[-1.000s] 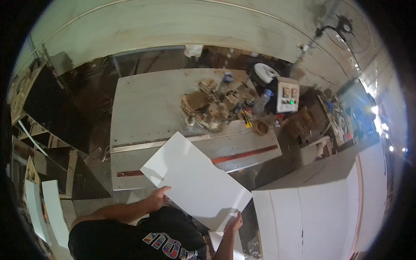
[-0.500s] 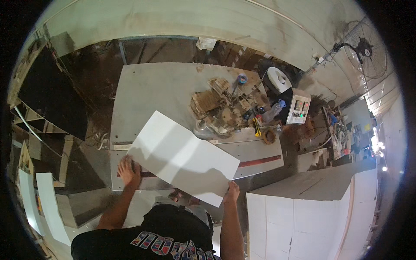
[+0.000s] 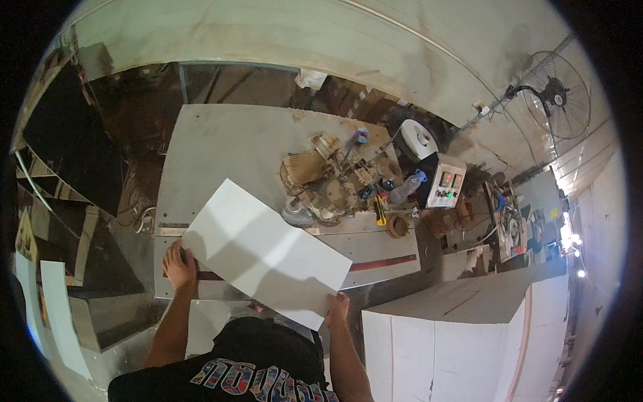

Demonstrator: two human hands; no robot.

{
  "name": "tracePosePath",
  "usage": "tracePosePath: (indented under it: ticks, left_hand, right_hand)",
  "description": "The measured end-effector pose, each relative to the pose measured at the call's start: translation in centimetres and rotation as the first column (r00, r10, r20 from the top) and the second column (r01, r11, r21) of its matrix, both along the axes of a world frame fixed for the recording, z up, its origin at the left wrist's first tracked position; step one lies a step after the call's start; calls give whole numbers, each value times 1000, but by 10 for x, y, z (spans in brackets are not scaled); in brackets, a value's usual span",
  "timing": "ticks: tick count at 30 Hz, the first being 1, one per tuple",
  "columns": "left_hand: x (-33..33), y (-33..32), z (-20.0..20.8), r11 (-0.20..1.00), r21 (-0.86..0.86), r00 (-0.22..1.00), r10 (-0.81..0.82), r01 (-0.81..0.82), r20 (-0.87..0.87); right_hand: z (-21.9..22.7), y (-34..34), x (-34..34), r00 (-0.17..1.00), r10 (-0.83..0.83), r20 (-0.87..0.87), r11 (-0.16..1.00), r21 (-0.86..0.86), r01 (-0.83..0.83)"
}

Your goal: The person repeatedly picks up white rectangular panels, places them on a panel-cutting machine, and pushes them through to trim the edges. After each cut, the person stacks the finished panels on a nearby pile.

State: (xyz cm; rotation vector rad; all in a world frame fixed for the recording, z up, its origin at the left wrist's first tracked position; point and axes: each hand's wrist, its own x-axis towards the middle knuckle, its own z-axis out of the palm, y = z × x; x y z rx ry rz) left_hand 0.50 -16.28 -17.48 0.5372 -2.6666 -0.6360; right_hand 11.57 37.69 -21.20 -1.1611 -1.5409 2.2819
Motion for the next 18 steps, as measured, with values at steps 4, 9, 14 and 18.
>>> tracePosePath:
  ticks: [4, 9, 14, 18]
  left_hand:
    - [-7, 8, -10, 998, -21, 998, 56, -56, -22]
    - [-25, 35, -27, 967, 36, 957, 242, -250, 160]
    - [-10, 98, -39, 952, -81, 955, 296, -296, -14]
    - [26, 170, -34, 927, -96, 928, 369, -362, 58]
  right_hand:
    - [8, -7, 16, 962, 226, 154, 966, 95, -242]
    - [2, -12, 47, 924, 354, 148, 935, -61, -348]
    - [16, 33, 56, 885, 336, 321, 921, 87, -381]
    - [30, 102, 62, 881, 292, 372, 925, 122, -359]
